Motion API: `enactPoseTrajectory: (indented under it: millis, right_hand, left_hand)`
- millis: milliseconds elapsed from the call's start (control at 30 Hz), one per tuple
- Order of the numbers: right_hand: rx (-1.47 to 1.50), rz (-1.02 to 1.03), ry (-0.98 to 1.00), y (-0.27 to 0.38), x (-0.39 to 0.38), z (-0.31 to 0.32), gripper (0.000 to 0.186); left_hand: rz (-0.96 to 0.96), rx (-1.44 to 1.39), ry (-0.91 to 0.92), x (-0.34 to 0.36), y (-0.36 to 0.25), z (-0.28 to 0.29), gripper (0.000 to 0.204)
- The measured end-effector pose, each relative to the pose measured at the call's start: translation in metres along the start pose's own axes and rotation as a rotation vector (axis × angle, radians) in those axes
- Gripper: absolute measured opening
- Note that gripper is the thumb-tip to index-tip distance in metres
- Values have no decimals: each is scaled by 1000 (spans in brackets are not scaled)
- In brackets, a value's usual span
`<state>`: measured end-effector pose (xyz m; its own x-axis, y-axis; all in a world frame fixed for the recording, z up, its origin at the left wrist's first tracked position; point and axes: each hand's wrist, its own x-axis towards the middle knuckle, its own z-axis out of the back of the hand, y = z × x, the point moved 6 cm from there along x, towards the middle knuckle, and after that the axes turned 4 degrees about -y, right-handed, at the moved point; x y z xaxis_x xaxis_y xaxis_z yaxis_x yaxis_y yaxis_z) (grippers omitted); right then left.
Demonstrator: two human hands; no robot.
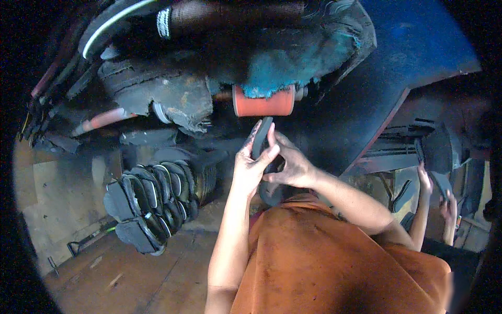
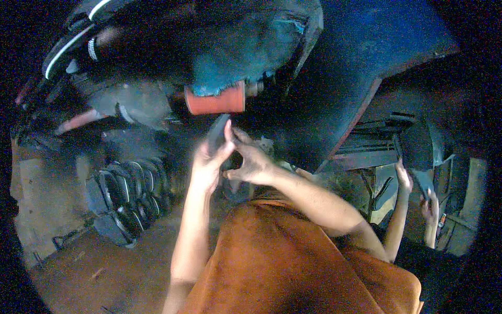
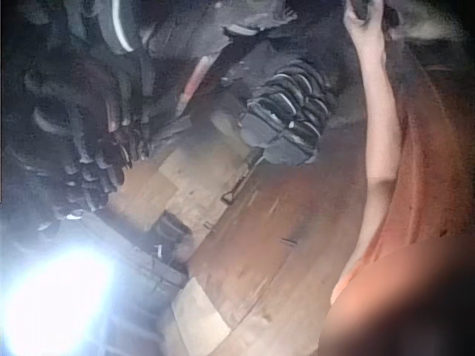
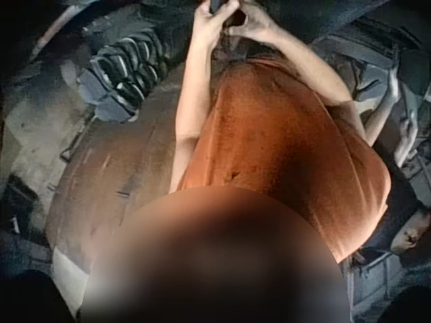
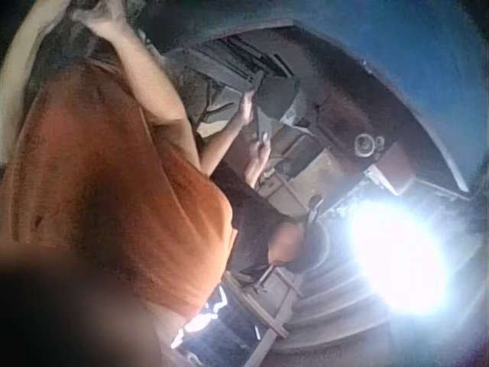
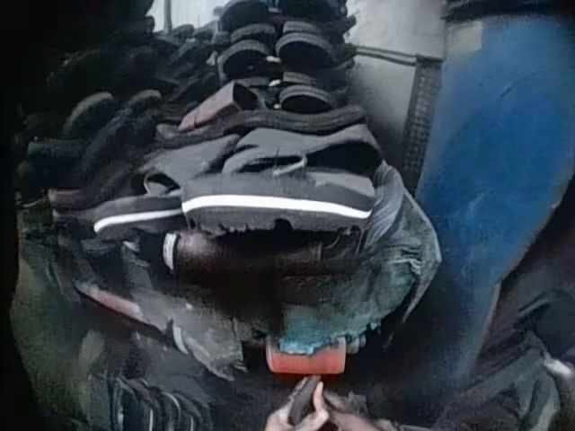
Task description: The person repeatedly presses the soles of several sandals against a rotating grinding wheel to smooth their surfaces. They handle each sandal one at a time, rotating it to grind different edges, then place it back on a nearby stack before picking up the next.
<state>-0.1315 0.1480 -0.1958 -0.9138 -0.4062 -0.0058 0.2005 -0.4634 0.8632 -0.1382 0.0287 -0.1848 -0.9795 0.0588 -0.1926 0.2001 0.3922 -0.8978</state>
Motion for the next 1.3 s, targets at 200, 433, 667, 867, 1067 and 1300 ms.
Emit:
enactPoseTrajectory:
  millis: [200, 433, 667, 867, 1067, 1300]
  right_hand:
    - [259, -451, 258, -7, -1, -29, 101]
    - [925, -458, 321, 1, 8, -39, 113]
    - [631, -463, 320, -50, 23, -15, 103]
    - [282, -296, 319, -33, 12, 5, 107]
    - [-255, -140, 160, -1, 2, 16, 82]
    - [-724, -52, -101, 17, -8, -1, 65]
  left_hand:
    - [-9, 987, -232, 7, -34, 9, 32]
    - [19, 1325, -300, 23, -47, 12, 57]
    - [41, 1226, -253, 54, -10, 1, 52]
    - [-127, 936, -322, 27, 14, 5, 41]
    - [-336, 532, -316, -2, -11, -2, 22]
    - [-175, 604, -221, -11, -27, 10, 31]
